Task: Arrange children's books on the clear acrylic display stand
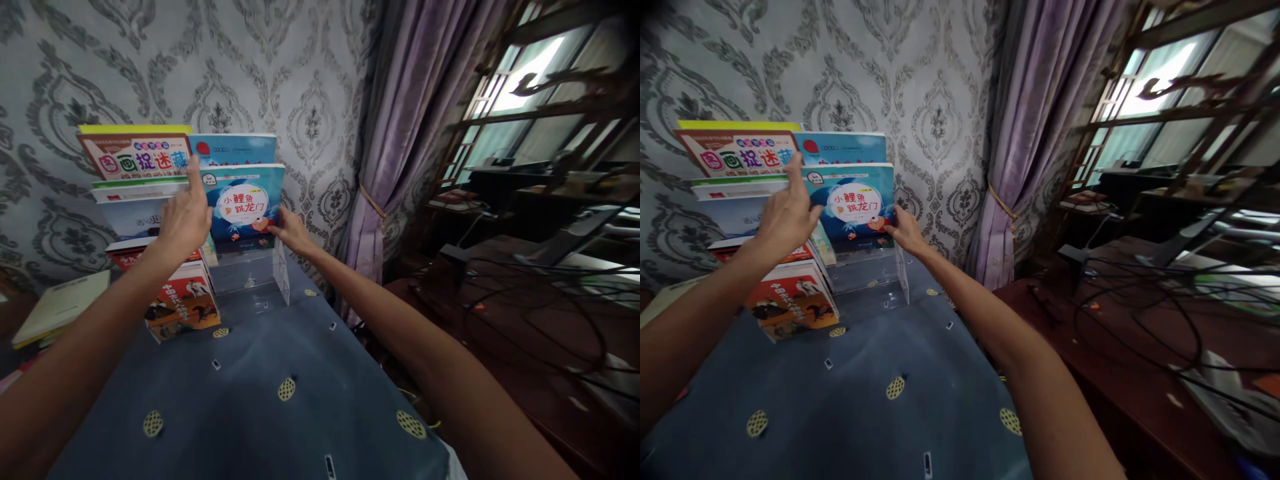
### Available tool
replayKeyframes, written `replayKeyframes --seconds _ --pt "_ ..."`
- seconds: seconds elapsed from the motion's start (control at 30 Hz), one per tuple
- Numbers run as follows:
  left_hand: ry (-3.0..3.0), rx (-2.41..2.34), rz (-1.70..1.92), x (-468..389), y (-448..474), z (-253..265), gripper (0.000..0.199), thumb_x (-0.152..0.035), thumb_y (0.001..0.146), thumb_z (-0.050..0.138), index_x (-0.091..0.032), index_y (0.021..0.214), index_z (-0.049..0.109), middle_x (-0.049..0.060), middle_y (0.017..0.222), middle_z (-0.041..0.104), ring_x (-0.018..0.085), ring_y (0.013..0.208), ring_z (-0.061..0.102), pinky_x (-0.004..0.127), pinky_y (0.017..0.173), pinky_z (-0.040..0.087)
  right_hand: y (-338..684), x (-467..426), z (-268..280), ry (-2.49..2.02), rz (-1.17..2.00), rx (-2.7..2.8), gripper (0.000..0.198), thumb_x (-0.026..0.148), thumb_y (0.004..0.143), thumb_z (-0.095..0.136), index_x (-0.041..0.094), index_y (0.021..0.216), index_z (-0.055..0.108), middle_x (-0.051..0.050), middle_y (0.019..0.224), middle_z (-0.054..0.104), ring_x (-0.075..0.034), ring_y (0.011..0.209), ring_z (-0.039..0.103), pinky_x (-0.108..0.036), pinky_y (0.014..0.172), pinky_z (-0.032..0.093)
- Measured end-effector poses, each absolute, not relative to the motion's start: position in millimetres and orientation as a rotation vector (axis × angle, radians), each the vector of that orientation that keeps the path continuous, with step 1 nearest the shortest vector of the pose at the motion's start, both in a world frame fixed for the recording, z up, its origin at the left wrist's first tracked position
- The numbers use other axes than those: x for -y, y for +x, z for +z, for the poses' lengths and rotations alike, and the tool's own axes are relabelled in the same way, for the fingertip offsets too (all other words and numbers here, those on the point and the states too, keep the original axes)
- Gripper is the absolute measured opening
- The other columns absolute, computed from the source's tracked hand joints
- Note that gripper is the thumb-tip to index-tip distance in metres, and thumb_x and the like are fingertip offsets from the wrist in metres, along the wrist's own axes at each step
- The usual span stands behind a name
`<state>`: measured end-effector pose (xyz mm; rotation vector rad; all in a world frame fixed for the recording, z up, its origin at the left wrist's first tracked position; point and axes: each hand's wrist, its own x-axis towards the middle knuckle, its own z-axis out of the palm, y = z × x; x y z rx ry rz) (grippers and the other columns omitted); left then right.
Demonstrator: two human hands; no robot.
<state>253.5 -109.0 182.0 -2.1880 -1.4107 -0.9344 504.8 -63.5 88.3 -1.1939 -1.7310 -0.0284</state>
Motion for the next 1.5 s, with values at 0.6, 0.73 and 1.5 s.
replayKeyframes --seconds 0.6,0.73,1.5 --pt "-2.124 1.385 -0.606 105 251 185 0.059 -0.02 0.099 0.039 -0.01 0.155 0.023 0.025 0.113 0.071 0.036 0.092 0.072 0.044 0.076 0.052 481 60 97 -1.34 -0.198 1.355 0.042 0.023 0.08 0.059 0.019 0.12 0.046 -0.015 0.118 0.056 -0.03 0.105 0.057 -0.048 0.093 0.049" --pt "-2.119 1.363 -0.451 108 252 180 0.056 -0.009 0.096 0.032 -0.017 0.151 0.032 0.022 0.115 0.071 0.033 0.089 0.074 0.041 0.073 0.052 472 68 100 -1.44 -0.331 1.438 0.015 0.018 0.084 0.05 0.021 0.099 0.053 -0.012 0.106 0.06 -0.028 0.097 0.058 -0.04 0.083 0.049" --pt "-2.317 1.304 -0.184 109 241 187 0.038 -0.014 0.096 0.036 -0.019 0.114 0.069 0.016 0.11 0.075 0.032 0.102 0.071 0.038 0.075 0.051 425 79 80 -1.22 -0.172 2.085 0.023 0.012 0.093 0.051 0.02 0.107 0.068 -0.009 0.102 0.073 -0.024 0.098 0.065 -0.036 0.086 0.049"
